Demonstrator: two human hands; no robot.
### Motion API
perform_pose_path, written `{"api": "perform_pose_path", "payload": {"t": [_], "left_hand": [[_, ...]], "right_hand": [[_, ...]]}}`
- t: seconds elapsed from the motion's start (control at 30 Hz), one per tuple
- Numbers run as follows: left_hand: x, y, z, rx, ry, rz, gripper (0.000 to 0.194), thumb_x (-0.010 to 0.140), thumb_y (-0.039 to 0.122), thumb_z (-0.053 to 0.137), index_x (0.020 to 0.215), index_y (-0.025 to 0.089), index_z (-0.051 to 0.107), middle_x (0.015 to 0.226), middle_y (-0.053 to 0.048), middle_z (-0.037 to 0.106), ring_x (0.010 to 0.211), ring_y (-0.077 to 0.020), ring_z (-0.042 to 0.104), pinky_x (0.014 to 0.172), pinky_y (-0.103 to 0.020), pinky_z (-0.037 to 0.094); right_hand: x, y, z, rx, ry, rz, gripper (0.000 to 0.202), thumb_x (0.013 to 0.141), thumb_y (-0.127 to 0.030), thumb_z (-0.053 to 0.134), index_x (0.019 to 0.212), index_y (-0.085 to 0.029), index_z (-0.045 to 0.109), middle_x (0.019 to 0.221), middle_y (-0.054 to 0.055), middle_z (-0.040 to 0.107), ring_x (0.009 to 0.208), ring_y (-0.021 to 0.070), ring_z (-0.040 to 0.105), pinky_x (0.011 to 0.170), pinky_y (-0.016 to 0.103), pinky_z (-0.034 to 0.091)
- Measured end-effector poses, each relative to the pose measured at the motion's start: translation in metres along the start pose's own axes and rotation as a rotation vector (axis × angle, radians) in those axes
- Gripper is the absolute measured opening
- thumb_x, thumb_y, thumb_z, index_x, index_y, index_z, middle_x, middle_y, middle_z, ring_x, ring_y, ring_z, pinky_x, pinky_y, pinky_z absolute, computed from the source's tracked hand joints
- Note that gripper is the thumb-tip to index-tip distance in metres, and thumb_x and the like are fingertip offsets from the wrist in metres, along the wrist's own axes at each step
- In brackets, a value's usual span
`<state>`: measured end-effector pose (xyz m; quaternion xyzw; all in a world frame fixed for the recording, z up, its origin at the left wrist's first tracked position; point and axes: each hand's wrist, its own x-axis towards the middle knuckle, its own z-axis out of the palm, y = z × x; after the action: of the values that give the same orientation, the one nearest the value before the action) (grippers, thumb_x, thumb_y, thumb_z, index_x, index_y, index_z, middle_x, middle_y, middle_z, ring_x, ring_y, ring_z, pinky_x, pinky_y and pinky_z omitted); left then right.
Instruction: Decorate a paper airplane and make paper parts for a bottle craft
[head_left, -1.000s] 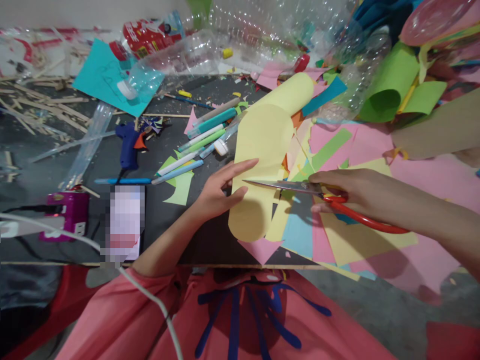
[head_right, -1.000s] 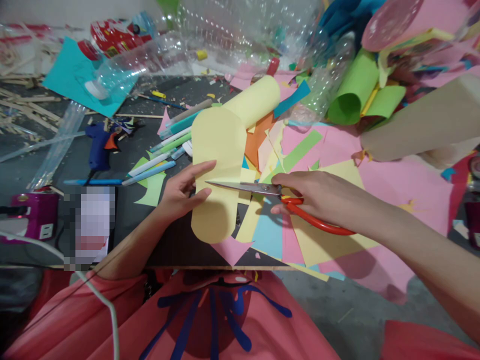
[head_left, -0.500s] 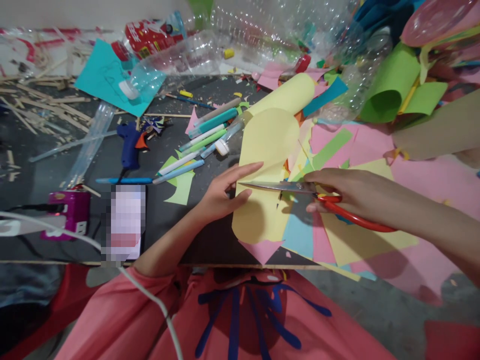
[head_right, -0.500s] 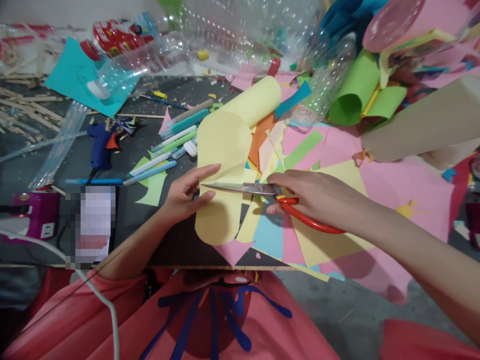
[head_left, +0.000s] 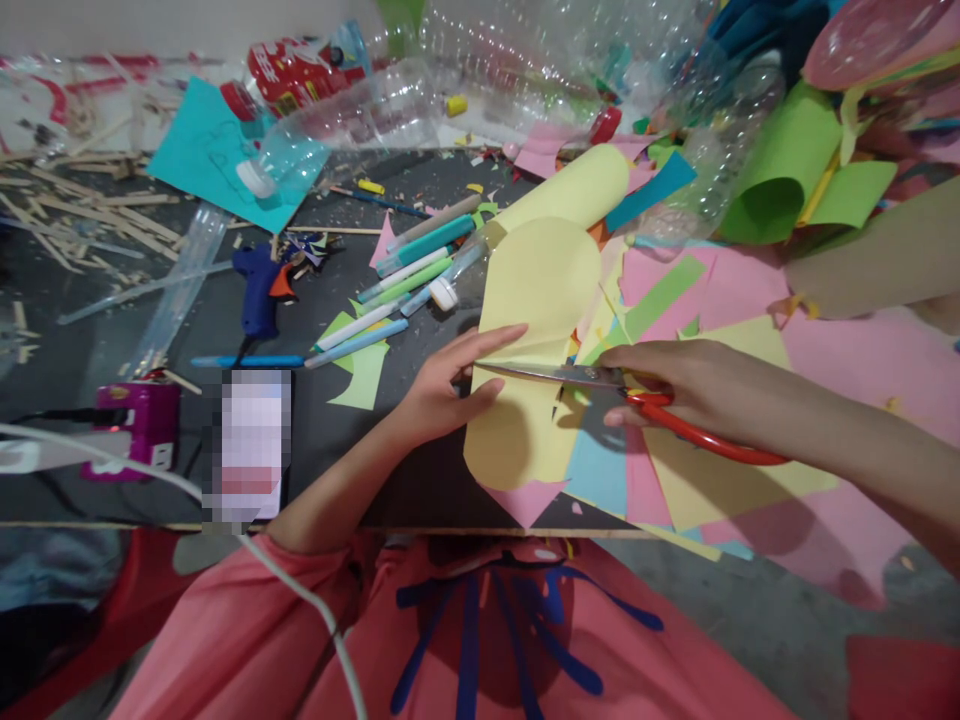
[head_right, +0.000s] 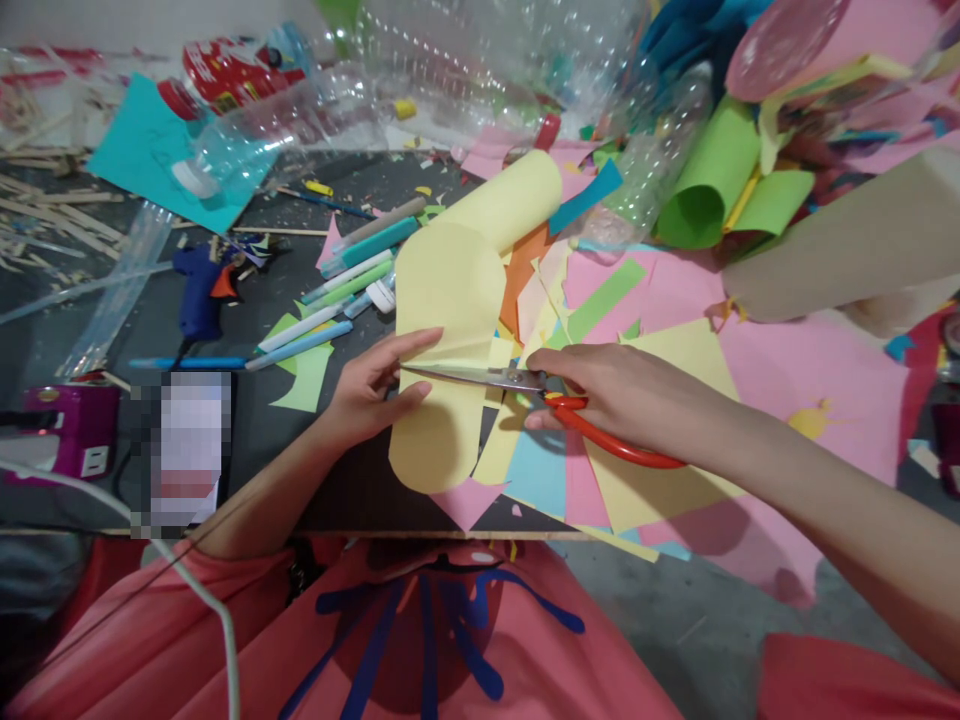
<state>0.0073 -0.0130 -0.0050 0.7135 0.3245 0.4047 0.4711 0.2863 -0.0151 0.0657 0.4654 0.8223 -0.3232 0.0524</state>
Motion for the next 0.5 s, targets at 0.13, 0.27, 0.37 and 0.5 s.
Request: {"api": "perform_pose_path", "payload": {"t": [0.13,0.27,0.37,0.5], "left_hand": [[0.0002,0.0013,-0.0002,0.032,-0.008,-0.001,0.044,0.092,0.034,0.063,0.136,0.029,0.060,0.135,-0.007,0.066,0.106,-0.0192,0.067,0.060,-0.021,0.047],[0.0010,0.0025,-0.0012,0.090,-0.019,-0.013,0.043,0.092,0.032,0.061,0.135,0.028,0.061,0.134,-0.007,0.067,0.111,-0.0210,0.066,0.076,-0.025,0.055],[0.0019,0.0025,-0.0030,0.135,0.027,-0.090,0.043,0.089,0.026,0.059,0.132,0.025,0.063,0.134,-0.007,0.066,0.116,-0.0220,0.065,0.078,-0.025,0.056],[0.0044,0.0010,-0.0067,0.116,0.164,-0.174,0.044,0.086,0.025,0.058,0.130,0.022,0.062,0.134,-0.008,0.065,0.113,-0.0229,0.067,0.073,-0.024,0.058]], "right_hand": [[0.0003,0.0019,0.0014,0.005,0.025,-0.006,0.060,0.089,-0.076,0.035,0.096,-0.023,0.062,0.063,0.002,0.057,0.054,0.0186,0.054,0.050,0.027,0.034],[0.0009,0.0002,0.0027,0.009,0.026,0.020,0.065,0.087,-0.080,0.032,0.092,-0.022,0.063,0.063,0.003,0.059,0.055,0.0195,0.056,0.051,0.028,0.035],[0.0011,0.0000,0.0043,0.008,0.055,0.066,0.069,0.086,-0.082,0.029,0.093,-0.022,0.062,0.069,0.006,0.062,0.058,0.0209,0.058,0.052,0.029,0.037],[-0.0005,0.0074,0.0052,-0.001,0.179,0.252,0.066,0.084,-0.080,0.033,0.094,-0.021,0.062,0.077,0.010,0.067,0.064,0.0236,0.061,0.055,0.031,0.040]]}}
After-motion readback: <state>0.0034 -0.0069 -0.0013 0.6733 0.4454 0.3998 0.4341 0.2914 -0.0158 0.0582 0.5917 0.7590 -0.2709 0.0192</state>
